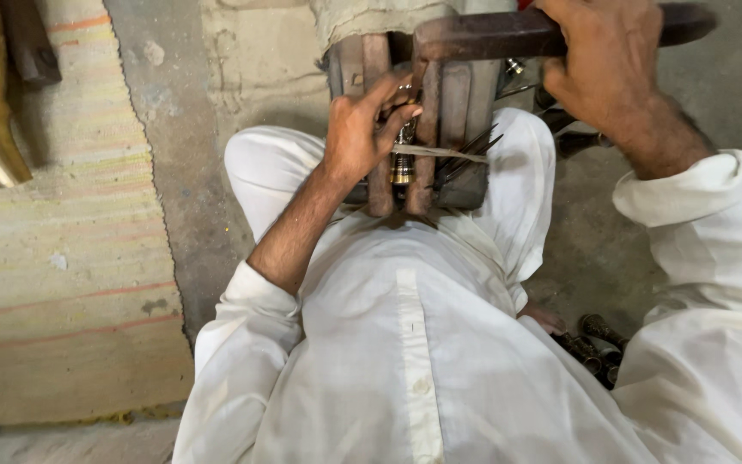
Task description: The person sits on the floor and uses a hammer and chisel to shape a small metal object held in a wooden vise. They repeatedly strike the chisel to create indentations on the metal surface.
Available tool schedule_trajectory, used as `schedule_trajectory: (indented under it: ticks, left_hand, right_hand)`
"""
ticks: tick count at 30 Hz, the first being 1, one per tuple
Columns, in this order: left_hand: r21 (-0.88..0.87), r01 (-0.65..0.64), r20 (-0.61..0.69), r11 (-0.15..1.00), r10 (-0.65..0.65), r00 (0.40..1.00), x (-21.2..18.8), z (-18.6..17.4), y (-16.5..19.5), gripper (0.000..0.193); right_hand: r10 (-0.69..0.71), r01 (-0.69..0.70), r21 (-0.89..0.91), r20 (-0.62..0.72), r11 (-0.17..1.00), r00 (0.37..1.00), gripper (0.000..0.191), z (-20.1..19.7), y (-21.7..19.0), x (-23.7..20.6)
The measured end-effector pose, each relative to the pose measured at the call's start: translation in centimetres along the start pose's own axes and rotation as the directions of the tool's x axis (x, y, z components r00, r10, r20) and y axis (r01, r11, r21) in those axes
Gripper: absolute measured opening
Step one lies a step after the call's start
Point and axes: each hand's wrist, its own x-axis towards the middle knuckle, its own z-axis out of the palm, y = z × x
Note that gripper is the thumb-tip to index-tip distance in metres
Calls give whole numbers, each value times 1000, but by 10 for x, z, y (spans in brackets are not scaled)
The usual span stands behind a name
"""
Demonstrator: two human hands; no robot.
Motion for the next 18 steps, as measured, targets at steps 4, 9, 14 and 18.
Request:
schedule_trajectory:
  ticks: [4, 9, 14, 18]
  left_hand:
    - [-9, 70, 28, 998, -69, 997, 0, 1, 2, 41]
    - [2, -36, -27, 999, 36, 999, 1, -2, 4, 46]
    - [-2, -50, -12, 999, 50, 999, 0, -4, 2, 45]
    - [-54, 37, 18, 998, -36, 999, -1, -2, 0, 44]
  right_hand:
    - [-66, 70, 79, -60, 994, 996, 32, 5, 6, -3]
    - [41, -34, 205, -33, 978, 999, 29, 6, 8, -5]
    - [-10, 8, -60, -46, 998, 999, 33, 6, 12, -8]
    - [-4, 6, 43, -46, 999, 999, 27, 1, 9, -7]
